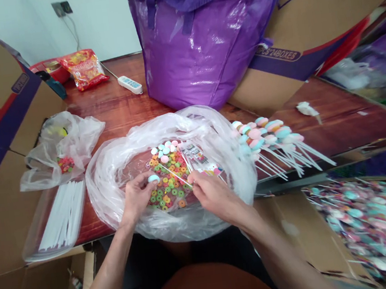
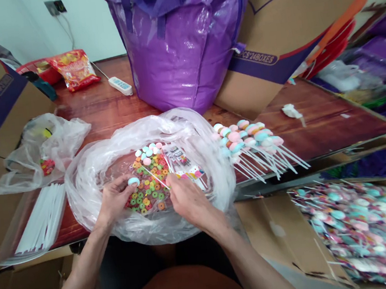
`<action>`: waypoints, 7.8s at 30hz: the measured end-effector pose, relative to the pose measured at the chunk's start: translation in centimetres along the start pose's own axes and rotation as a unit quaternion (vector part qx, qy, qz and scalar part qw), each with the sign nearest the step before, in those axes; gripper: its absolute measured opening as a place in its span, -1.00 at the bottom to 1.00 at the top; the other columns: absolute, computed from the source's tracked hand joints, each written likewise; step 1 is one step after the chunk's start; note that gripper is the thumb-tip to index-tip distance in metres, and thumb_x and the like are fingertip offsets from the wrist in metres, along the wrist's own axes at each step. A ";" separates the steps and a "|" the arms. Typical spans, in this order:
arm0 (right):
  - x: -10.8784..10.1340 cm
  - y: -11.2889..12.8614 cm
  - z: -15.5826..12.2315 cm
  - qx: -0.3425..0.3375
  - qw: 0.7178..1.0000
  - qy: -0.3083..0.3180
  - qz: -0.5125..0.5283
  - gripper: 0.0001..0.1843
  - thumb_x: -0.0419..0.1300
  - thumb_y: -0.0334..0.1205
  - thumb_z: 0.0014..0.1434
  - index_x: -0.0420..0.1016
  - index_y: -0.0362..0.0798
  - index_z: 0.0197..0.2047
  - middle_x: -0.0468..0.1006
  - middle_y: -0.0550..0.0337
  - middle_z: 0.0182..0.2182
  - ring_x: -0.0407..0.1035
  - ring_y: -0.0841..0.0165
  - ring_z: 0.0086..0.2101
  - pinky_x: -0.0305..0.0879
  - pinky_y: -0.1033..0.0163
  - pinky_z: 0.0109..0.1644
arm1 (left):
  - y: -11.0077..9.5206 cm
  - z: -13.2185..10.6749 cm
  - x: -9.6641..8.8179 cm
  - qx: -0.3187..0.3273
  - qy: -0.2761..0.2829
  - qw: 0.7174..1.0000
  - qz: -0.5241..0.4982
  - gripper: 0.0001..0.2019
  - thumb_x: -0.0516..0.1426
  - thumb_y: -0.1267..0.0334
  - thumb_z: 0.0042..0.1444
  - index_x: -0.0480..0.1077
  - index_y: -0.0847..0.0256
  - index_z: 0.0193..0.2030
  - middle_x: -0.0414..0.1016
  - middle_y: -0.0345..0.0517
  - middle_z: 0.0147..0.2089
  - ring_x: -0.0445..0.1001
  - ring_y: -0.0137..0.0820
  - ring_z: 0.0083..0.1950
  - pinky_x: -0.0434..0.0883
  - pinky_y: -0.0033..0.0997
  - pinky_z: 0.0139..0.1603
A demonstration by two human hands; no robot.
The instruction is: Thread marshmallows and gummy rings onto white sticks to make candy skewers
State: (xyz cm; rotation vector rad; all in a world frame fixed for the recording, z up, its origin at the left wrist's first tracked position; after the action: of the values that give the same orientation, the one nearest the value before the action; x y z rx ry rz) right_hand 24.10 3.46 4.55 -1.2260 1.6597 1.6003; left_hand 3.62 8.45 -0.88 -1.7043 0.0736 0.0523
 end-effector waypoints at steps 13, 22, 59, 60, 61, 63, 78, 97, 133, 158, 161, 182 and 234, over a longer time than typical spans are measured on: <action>1.8 2.8 2.8 0.003 0.999 -0.022 -0.037 -0.72 -0.03 -0.27 0.41 0.47 -0.08 0.01 0.66 0.04 -0.28 0.55 0.19 -0.26 0.27 0.24 -0.24 | 1.1 -0.2 -1.2 -0.070 -0.055 0.980 -0.176 -0.45 0.45 0.07 -0.24 0.60 0.21 -0.05 0.65 -0.13 -0.26 0.54 -0.40 -0.26 0.46 -0.38 -0.10; 2.0 2.9 -2.2 -0.105 0.966 -0.127 0.202 -0.70 0.03 -0.23 0.37 0.59 -0.03 -0.05 0.70 0.15 -0.24 0.58 0.31 -0.31 0.42 0.29 -0.16 | 1.1 0.1 -0.9 -0.038 -0.064 0.979 -0.189 -0.54 0.42 0.14 -0.14 0.60 0.21 -0.05 0.65 -0.06 -0.06 0.57 -0.30 -0.08 0.46 -0.31 0.03; 3.3 -1.3 -2.5 -0.002 0.935 -0.185 0.302 -0.65 0.08 -0.20 0.29 0.64 -0.04 0.01 0.69 0.05 -0.09 0.59 0.18 -0.10 0.50 0.08 0.02 | -4.4 2.4 1.5 0.206 0.010 0.927 0.314 -0.68 0.12 0.40 0.12 0.60 0.06 -0.05 0.53 -0.05 -0.08 0.51 -0.27 -0.09 0.42 -0.27 0.08; 3.3 -1.2 -2.5 -0.003 0.936 -0.183 0.300 -0.64 0.07 -0.20 0.29 0.63 -0.04 0.01 0.69 0.05 -0.10 0.59 0.19 -0.11 0.51 0.10 0.01 | -4.1 2.8 1.8 0.211 0.029 0.917 0.339 -0.68 0.11 0.42 0.12 0.60 0.07 -0.07 0.51 -0.05 -0.09 0.50 -0.27 -0.09 0.42 -0.29 0.05; 3.4 -1.0 -2.5 -0.005 0.937 -0.181 0.298 -0.64 0.07 -0.20 0.30 0.63 -0.05 0.02 0.69 0.06 -0.10 0.60 0.19 -0.12 0.52 0.11 -0.01 | -3.9 3.2 1.9 0.213 0.039 0.910 0.353 -0.69 0.11 0.43 0.11 0.60 0.08 -0.10 0.50 -0.05 -0.09 0.50 -0.27 -0.09 0.42 -0.29 0.04; 3.5 -0.5 -2.4 -0.012 0.938 -0.178 0.296 -0.64 0.06 -0.22 0.30 0.62 -0.05 0.02 0.69 0.07 -0.12 0.60 0.21 -0.13 0.53 0.14 -0.04 | -3.5 3.4 1.7 0.212 0.040 0.912 0.348 -0.73 0.12 0.43 0.09 0.60 0.12 -0.16 0.51 -0.04 -0.11 0.49 -0.26 -0.09 0.42 -0.27 0.04; 3.3 2.1 -1.7 -0.075 0.935 -0.176 0.298 -0.62 0.04 -0.26 0.33 0.59 -0.03 0.09 0.68 0.10 -0.08 0.60 0.28 -0.15 0.51 0.21 -0.02 | -0.7 0.0 1.1 -0.044 -0.044 0.983 -0.172 -0.63 0.45 0.15 -0.23 0.59 0.24 -0.25 0.63 -0.12 -0.29 0.59 -0.34 -0.29 0.47 -0.35 -0.18; 3.4 1.5 -1.8 -0.085 0.945 -0.179 0.262 -0.66 0.03 -0.25 0.35 0.59 -0.03 0.02 0.70 0.12 -0.22 0.59 0.32 -0.30 0.48 0.26 -0.13 | 0.7 -0.6 1.6 -0.154 -0.016 0.961 -0.230 -0.60 0.48 0.17 -0.26 0.54 0.25 -0.27 0.59 -0.18 -0.32 0.57 -0.48 -0.35 0.50 -0.53 -0.28; 2.7 -0.3 -2.2 -0.064 0.920 -0.294 0.250 -0.79 0.03 -0.28 0.36 0.49 -0.06 -0.22 0.50 0.27 -0.49 0.37 0.46 -0.53 0.25 0.39 -0.40 | -3.9 10.7 1.4 0.125 -0.009 0.961 0.246 -0.78 0.11 0.23 0.09 0.58 0.25 -0.30 0.51 -0.20 -0.48 0.39 -0.39 -0.43 0.31 -0.45 -0.35; 2.6 0.5 -2.2 -0.086 0.921 -0.279 0.257 -0.79 0.05 -0.29 0.37 0.50 -0.09 -0.22 0.55 0.22 -0.45 0.41 0.44 -0.49 0.28 0.38 -0.35 | -4.3 6.2 1.8 0.066 0.121 0.990 0.030 -0.71 0.32 0.16 -0.06 0.42 0.20 -0.23 0.50 -0.21 -0.28 0.46 -0.44 -0.27 0.40 -0.44 -0.21; 2.7 1.1 -2.0 -0.091 0.924 -0.261 0.265 -0.78 0.05 -0.28 0.37 0.52 -0.09 -0.20 0.56 0.21 -0.44 0.42 0.44 -0.48 0.29 0.38 -0.33 | -2.9 4.1 1.2 0.016 0.084 0.995 -0.046 -0.63 0.35 0.08 -0.06 0.50 0.23 -0.16 0.55 -0.19 -0.30 0.44 -0.49 -0.37 0.39 -0.48 -0.30; 3.6 2.3 -1.8 -0.099 0.935 -0.221 0.261 -0.74 0.03 -0.25 0.37 0.54 -0.06 -0.22 0.61 0.17 -0.40 0.45 0.40 -0.46 0.32 0.35 -0.30 | 0.5 0.8 0.6 -0.021 -0.010 0.990 -0.139 -0.56 0.40 0.12 -0.09 0.60 0.17 -0.03 0.68 -0.07 -0.09 0.61 -0.29 -0.15 0.53 -0.30 -0.07; 3.9 1.8 -0.8 -0.047 0.942 -0.239 0.232 -0.73 0.00 -0.22 0.37 0.47 -0.03 -0.30 0.44 0.26 -0.55 0.34 0.40 -0.53 0.19 0.34 -0.39 | -3.0 4.9 -1.4 0.159 -0.022 0.911 0.381 -0.83 0.17 0.33 0.11 0.62 0.11 -0.23 0.63 -0.06 -0.14 0.55 -0.21 -0.10 0.41 -0.26 0.05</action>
State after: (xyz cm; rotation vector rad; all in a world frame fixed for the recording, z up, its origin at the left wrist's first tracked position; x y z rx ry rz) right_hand 21.02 1.53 2.23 -0.4272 1.6252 2.0707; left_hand 2.52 13.72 1.58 -1.2601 0.6772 0.6267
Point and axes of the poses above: each hand's wrist, its own z-axis towards the middle knuckle, its own x-axis out of the palm, y = z × x, the point moved 8 cm from there along z, towards the middle knuckle
